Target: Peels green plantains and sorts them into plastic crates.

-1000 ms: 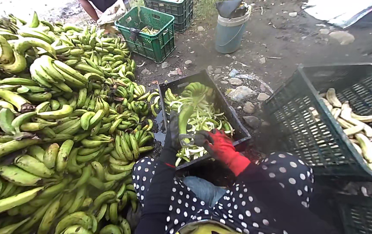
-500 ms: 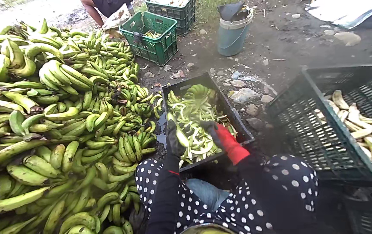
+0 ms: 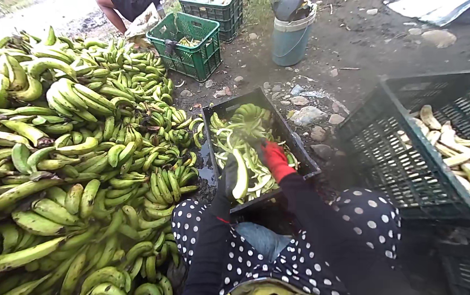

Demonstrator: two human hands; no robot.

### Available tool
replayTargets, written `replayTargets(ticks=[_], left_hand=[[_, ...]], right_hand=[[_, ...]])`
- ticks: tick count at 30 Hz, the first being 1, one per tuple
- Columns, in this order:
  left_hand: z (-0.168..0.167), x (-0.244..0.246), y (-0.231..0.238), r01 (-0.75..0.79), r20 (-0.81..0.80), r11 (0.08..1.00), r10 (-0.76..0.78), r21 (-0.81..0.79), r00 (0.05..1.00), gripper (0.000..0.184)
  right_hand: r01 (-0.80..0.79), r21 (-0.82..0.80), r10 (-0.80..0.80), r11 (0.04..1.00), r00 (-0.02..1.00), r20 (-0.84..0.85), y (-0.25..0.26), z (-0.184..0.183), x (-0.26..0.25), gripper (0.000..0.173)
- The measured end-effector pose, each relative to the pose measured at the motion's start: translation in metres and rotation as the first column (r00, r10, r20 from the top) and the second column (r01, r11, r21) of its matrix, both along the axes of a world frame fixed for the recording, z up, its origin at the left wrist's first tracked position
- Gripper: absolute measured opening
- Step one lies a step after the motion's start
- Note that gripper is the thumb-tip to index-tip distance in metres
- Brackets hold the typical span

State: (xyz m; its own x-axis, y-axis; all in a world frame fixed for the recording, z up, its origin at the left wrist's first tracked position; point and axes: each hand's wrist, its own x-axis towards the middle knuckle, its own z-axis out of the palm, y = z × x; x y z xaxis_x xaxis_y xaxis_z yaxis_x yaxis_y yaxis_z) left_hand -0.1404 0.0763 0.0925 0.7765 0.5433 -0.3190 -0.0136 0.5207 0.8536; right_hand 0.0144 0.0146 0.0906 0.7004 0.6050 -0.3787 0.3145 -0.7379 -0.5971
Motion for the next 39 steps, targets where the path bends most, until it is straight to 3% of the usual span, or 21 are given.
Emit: replayTargets(ticks=[2, 4, 6, 8, 10, 12, 14, 16, 17, 18, 19, 22, 24, 27, 28, 30, 31, 33, 36, 39], left_hand=[[0.000, -0.001, 0.008, -0.168, 0.066, 0.984, 0.164, 0.056, 0.984, 0.051], [-0.010, 0.006, 0.024, -0.404, 0.097, 0.906, 0.394, 0.123, 0.914, 0.069], [-0.004, 0.014, 0.029, -0.594, -0.052, 0.730, 0.645, 0.337, 0.763, 0.063], [0.001, 0.015, 0.034, -0.546, -0.189, 0.642, 0.723, 0.539, 0.664, 0.057], [0.012, 0.019, 0.031, -0.485, -0.232, 0.668, 0.692, 0.564, 0.684, 0.055], [0.016, 0.022, 0.022, -0.437, -0.188, 0.771, 0.568, 0.463, 0.802, 0.053], [0.013, 0.015, 0.018, -0.138, -0.144, 0.937, 0.192, 0.320, 0.971, 0.048], [-0.001, 0.012, 0.023, 0.193, -0.141, 0.944, -0.160, 0.268, 0.977, 0.048], [-0.004, 0.010, 0.025, 0.277, -0.153, 0.918, -0.242, 0.284, 0.958, 0.049], [-0.003, 0.008, 0.026, 0.283, -0.147, 0.900, -0.247, 0.330, 0.958, 0.049], [-0.008, 0.007, 0.029, 0.191, -0.107, 0.922, -0.164, 0.337, 0.981, 0.054], [-0.012, 0.010, 0.043, -0.236, 0.054, 0.967, 0.232, 0.093, 0.971, 0.069], [-0.015, 0.013, 0.044, -0.459, 0.112, 0.889, 0.455, 0.008, 0.883, 0.069], [-0.008, 0.022, 0.025, -0.659, 0.135, 0.743, 0.645, 0.119, 0.752, 0.058], [-0.001, 0.026, 0.018, -0.661, 0.102, 0.731, 0.654, 0.167, 0.749, 0.056], [0.022, 0.037, 0.007, -0.692, 0.042, 0.713, 0.693, 0.113, 0.720, 0.046], [0.012, 0.038, 0.009, -0.669, 0.129, 0.742, 0.661, 0.032, 0.739, 0.041], [-0.016, 0.038, 0.018, -0.513, 0.316, 0.847, 0.530, -0.142, 0.787, 0.049], [-0.014, 0.029, 0.020, -0.414, 0.267, 0.907, 0.380, 0.082, 0.885, 0.057], [-0.012, 0.022, 0.029, -0.333, 0.132, 0.938, 0.320, 0.096, 0.938, 0.073]], right_hand=[[-0.013, 0.044, 0.013, 0.999, 1.000, 0.000, 0.000, 0.001, 0.008, 0.041], [-0.057, 0.064, 0.057, 0.996, 0.998, 0.015, -0.008, 0.006, 0.002, 0.042], [-0.109, 0.055, 0.108, 0.993, 0.994, 0.021, -0.028, 0.009, -0.020, 0.047], [-0.138, 0.047, 0.133, 0.989, 0.986, 0.102, -0.052, 0.009, -0.049, 0.054], [-0.129, 0.086, 0.111, 0.988, 0.976, 0.190, -0.067, 0.003, -0.064, 0.058], [-0.108, 0.083, 0.096, 0.991, 0.985, 0.143, -0.062, 0.007, -0.059, 0.054], [-0.080, 0.053, 0.077, 0.995, 0.996, 0.053, -0.040, 0.016, -0.039, 0.047], [-0.093, -0.017, 0.093, 0.996, 0.996, 0.012, -0.017, 0.013, -0.013, 0.040], [-0.096, -0.034, 0.096, 0.995, 0.995, -0.002, -0.007, 0.009, -0.004, 0.037], [-0.090, -0.030, 0.090, 0.996, 0.996, -0.009, 0.001, 0.006, 0.002, 0.037], [-0.082, -0.014, 0.082, 0.997, 0.997, -0.015, 0.005, 0.005, 0.005, 0.038], [-0.061, 0.057, 0.061, 0.996, 0.998, 0.007, 0.000, 0.005, -0.005, 0.040], [-0.078, 0.079, 0.077, 0.994, 0.997, 0.024, -0.014, 0.004, -0.024, 0.049], [-0.108, 0.177, 0.085, 0.978, 0.988, 0.132, -0.034, -0.010, -0.056, 0.060], [-0.103, 0.216, 0.070, 0.971, 0.985, 0.156, -0.037, -0.014, -0.063, 0.062], [-0.079, 0.237, 0.043, 0.968, 0.987, 0.153, -0.040, -0.013, -0.065, 0.058], [-0.065, 0.208, 0.043, 0.976, 0.993, 0.109, -0.040, -0.007, -0.061, 0.051], [-0.061, 0.184, 0.046, 0.981, 0.995, 0.083, -0.038, -0.001, -0.047, 0.045], [-0.108, 0.219, 0.075, 0.970, 0.985, 0.154, -0.042, -0.004, -0.040, 0.052], [-0.176, 0.232, 0.100, 0.957, 0.947, 0.304, -0.050, -0.009, -0.038, 0.060]])
